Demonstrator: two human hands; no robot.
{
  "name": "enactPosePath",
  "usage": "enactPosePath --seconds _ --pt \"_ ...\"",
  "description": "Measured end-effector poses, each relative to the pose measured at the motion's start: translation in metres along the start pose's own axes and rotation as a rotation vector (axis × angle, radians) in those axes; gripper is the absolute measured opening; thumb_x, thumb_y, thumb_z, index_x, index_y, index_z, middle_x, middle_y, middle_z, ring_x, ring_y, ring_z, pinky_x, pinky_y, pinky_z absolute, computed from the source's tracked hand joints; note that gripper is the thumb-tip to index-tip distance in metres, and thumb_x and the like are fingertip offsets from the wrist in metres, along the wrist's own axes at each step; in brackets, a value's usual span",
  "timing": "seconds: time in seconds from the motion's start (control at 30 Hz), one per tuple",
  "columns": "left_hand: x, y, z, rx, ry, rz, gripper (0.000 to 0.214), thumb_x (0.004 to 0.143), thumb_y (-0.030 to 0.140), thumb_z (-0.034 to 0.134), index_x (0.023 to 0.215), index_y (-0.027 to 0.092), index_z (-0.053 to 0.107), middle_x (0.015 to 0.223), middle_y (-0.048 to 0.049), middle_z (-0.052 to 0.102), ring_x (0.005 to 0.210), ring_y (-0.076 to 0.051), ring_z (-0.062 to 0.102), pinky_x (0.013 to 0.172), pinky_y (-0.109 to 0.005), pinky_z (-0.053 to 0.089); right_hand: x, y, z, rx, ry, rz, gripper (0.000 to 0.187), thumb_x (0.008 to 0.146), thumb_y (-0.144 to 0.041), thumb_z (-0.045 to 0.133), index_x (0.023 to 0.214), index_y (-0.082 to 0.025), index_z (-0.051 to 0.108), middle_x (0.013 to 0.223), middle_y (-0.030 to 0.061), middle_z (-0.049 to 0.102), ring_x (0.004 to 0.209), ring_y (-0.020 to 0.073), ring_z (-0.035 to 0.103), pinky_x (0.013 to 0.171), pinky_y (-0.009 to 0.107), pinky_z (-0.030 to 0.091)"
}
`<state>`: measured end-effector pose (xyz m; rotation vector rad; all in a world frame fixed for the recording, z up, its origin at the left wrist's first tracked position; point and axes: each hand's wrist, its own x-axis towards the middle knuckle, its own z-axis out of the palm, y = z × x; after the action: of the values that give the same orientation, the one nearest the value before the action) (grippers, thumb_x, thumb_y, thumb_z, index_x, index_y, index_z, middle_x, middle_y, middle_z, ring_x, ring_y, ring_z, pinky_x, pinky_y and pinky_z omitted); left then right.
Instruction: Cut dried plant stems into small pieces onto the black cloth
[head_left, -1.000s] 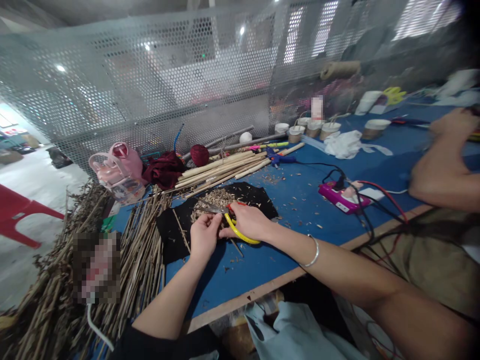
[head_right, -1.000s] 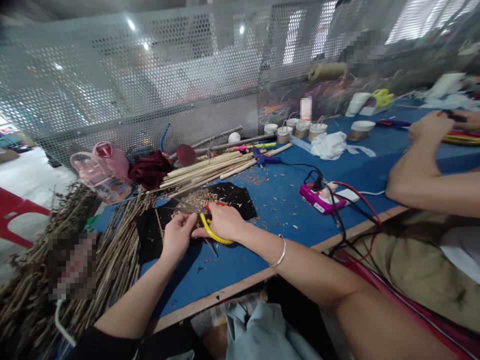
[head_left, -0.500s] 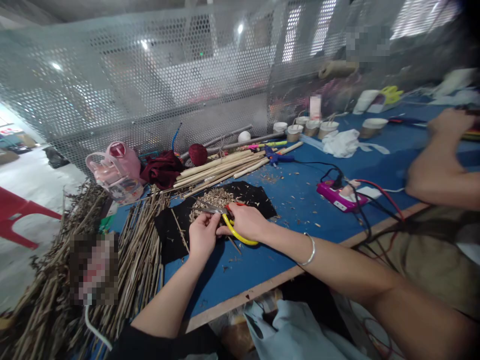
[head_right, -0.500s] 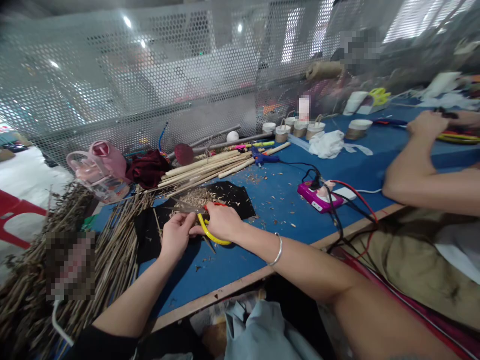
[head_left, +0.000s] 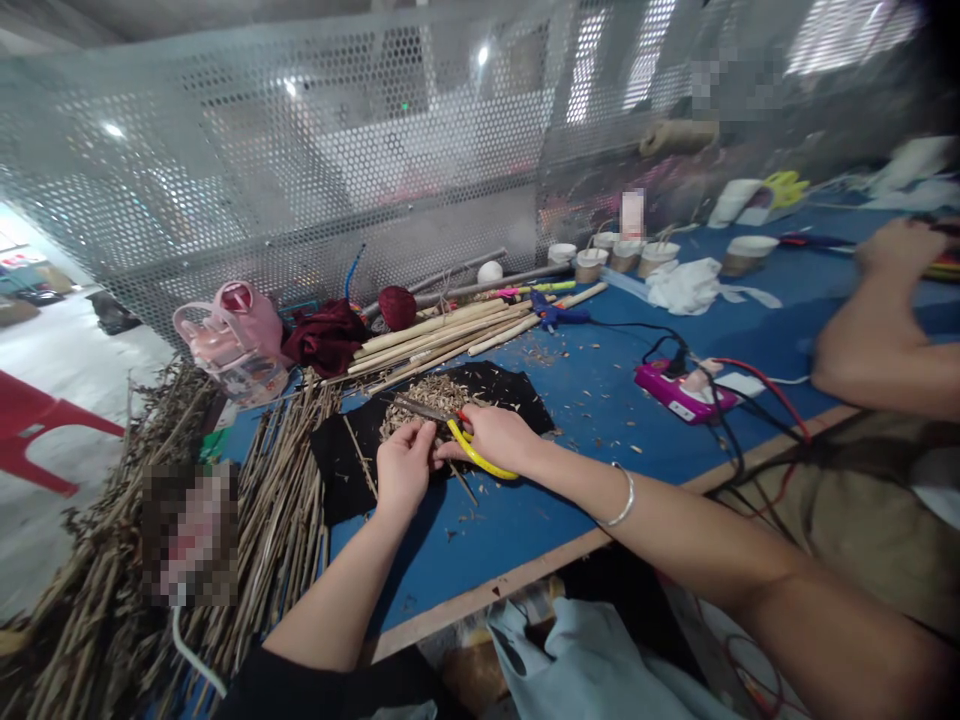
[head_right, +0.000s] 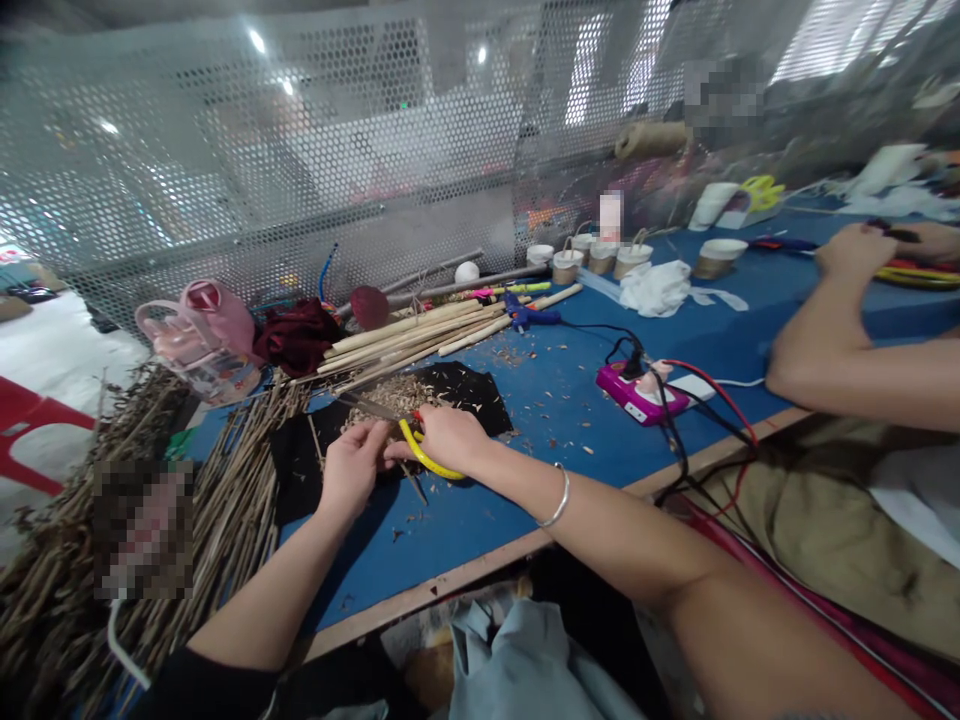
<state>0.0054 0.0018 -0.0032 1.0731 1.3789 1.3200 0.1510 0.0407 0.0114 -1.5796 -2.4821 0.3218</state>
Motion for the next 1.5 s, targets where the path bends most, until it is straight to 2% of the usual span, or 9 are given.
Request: enactPosePath --seconds 0.2,0.4,0.57,0.7,0.8,1.0,1.23,1.5 --pt "0.0002 0.0025 -0.0013 0.053 0.006 0.040 0.034 0.071 0.046 0.057 0.059 0.015 0.056 0.045 0.0028 0.051 0.040 -0.007 0.043 0.041 -0.017 0.034 -0.0031 0.0025 -0.0030 0.034 -0.013 -0.072 0.072 0.059 -0.077 0.047 0.098 -0.017 0.047 0.085 0.0090 0.063 0.080 0.0249 0.061 0.060 0.028 0.037" --pt "0.0019 0.0022 -0.0028 0.099 -0.037 0.052 0.034 0.072 0.047 0.055 0.061 0.015 0.059 0.046 0.0020 0.053 0.040 -0.008 0.045 0.041 -0.018 0.035 -0.0024 0.0037 -0.0030 0.060 0.009 -0.112 0.068 0.060 -0.077 0.046 0.094 -0.018 0.048 0.084 0.0079 0.062 0.077 0.0238 0.060 0.059 0.027 0.036" --pt "0.0014 0.0029 -0.0010 0.049 -0.061 0.009 0.034 0.070 0.049 0.056 0.073 0.016 0.062 0.056 0.0006 0.058 0.040 -0.008 0.045 0.038 -0.019 0.036 -0.0012 0.0009 -0.0057 0.061 0.007 -0.039 0.063 0.062 -0.076 0.045 0.088 -0.020 0.052 0.082 0.0062 0.063 0.075 0.0224 0.060 0.057 0.027 0.035" --pt "-0.0026 0.0065 0.0007 0.153 -0.093 -0.017 0.036 0.070 0.048 0.057 0.083 0.015 0.065 0.047 0.0027 0.052 0.037 -0.008 0.041 0.033 -0.018 0.030 0.0000 0.0013 -0.0056 0.100 0.026 0.006 0.063 0.063 -0.076 0.044 0.091 -0.020 0.051 0.086 0.0074 0.064 0.075 0.0219 0.060 0.057 0.026 0.035" --pt "-0.0038 0.0068 0.0011 0.146 -0.121 -0.017 0.034 0.071 0.047 0.056 0.076 0.015 0.064 0.042 0.0043 0.047 0.034 -0.006 0.036 0.033 -0.017 0.027 0.0001 0.0036 -0.0028 0.097 0.043 -0.025 0.066 0.061 -0.077 0.044 0.094 -0.020 0.049 0.086 0.0072 0.064 0.074 0.0223 0.060 0.057 0.026 0.035" --pt "-0.0041 0.0034 0.0025 0.028 -0.205 -0.009 0.032 0.071 0.046 0.058 0.070 0.014 0.062 0.051 0.0025 0.054 0.039 -0.006 0.041 0.038 -0.018 0.032 -0.0013 0.0037 -0.0025 0.088 0.062 -0.098 0.072 0.057 -0.076 0.051 0.099 -0.017 0.046 0.091 0.0097 0.061 0.082 0.0241 0.060 0.062 0.027 0.037" --pt "-0.0042 0.0030 0.0033 -0.013 -0.185 -0.031 0.030 0.070 0.045 0.059 0.067 0.015 0.058 0.046 0.0049 0.047 0.039 -0.006 0.040 0.039 -0.018 0.032 -0.0031 -0.0025 -0.0058 0.100 0.057 -0.038 0.068 0.061 -0.075 0.048 0.099 -0.018 0.047 0.084 0.0074 0.063 0.079 0.0235 0.061 0.060 0.027 0.036" --pt "-0.0052 0.0002 0.0026 0.064 -0.153 -0.037 0.033 0.071 0.047 0.057 0.064 0.014 0.057 0.046 0.0047 0.048 0.039 -0.006 0.042 0.040 -0.017 0.035 -0.0018 -0.0007 -0.0078 0.064 0.011 0.000 0.069 0.058 -0.078 0.046 0.092 -0.019 0.052 0.082 0.0080 0.064 0.076 0.0232 0.061 0.058 0.026 0.036"
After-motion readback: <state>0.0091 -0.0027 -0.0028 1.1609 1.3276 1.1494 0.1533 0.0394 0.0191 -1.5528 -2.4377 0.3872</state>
